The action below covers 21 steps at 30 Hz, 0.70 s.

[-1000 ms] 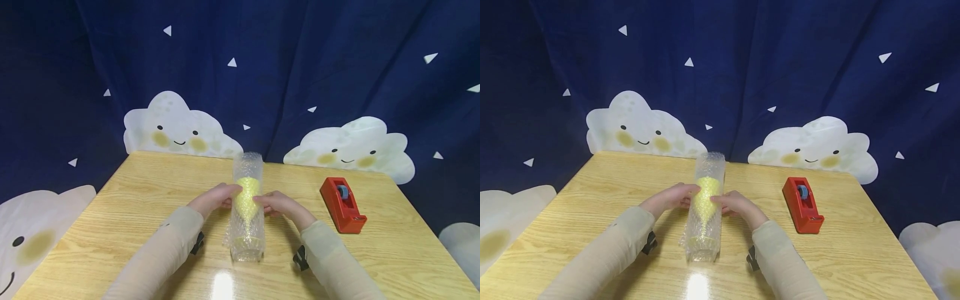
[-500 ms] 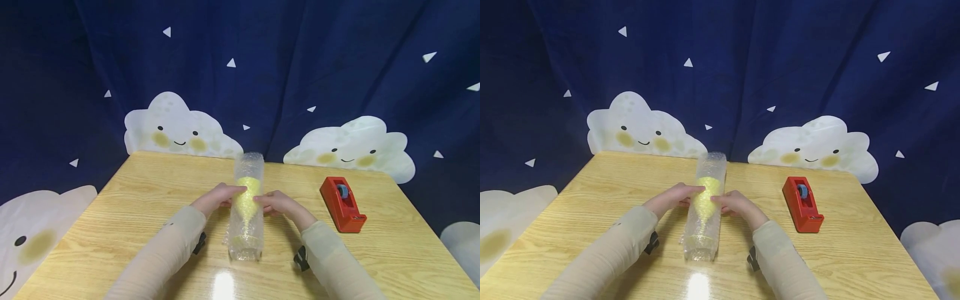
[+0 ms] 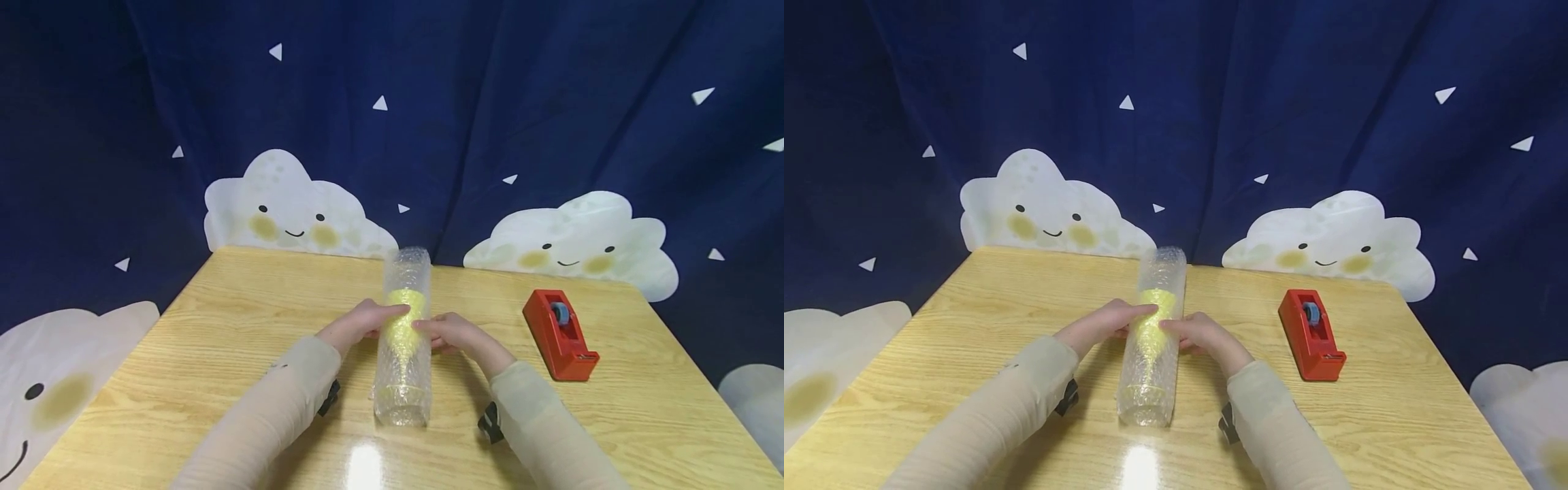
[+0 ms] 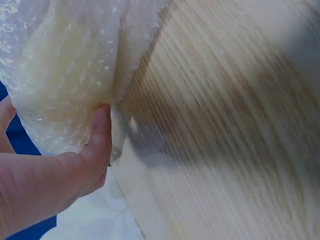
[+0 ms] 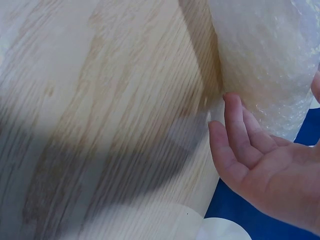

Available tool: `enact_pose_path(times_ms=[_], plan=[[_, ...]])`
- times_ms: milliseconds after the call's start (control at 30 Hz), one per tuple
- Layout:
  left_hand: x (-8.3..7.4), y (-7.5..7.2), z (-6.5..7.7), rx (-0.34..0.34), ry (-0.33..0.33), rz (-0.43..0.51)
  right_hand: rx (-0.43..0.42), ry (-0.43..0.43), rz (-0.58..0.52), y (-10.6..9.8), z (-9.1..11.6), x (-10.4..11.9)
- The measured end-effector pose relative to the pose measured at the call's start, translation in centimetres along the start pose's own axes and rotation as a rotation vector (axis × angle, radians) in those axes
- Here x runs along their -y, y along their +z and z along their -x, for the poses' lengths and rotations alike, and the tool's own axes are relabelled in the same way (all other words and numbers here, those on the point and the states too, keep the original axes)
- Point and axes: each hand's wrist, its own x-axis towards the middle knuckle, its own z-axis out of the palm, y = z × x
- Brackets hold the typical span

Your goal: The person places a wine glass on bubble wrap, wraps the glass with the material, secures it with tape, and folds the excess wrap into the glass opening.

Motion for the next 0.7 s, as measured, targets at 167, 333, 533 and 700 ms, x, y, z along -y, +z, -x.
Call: enact_pose_path(times_ms=[167,333,533,700], plan=[[0.2,-0.1,-0.3,0.005,0.006,0.035,-0.002,0.013,-0.015,0.2,0.1,0.2],[0.5,-0.4,-0.8,0.025,-0.004,0.118,0.01,0.003,-0.041,0.2,0.1,0.2],[0.7,-0.9,-1.2,0.045,-0.021,0.096,0.046,-0.022,-0.077,0.3,-0.2,-0.2],[0.1,-1.2,-0.9,0.05,-0.001,0.035,0.031,-0.03,-0.052,0.5,-0.4,-0.2]])
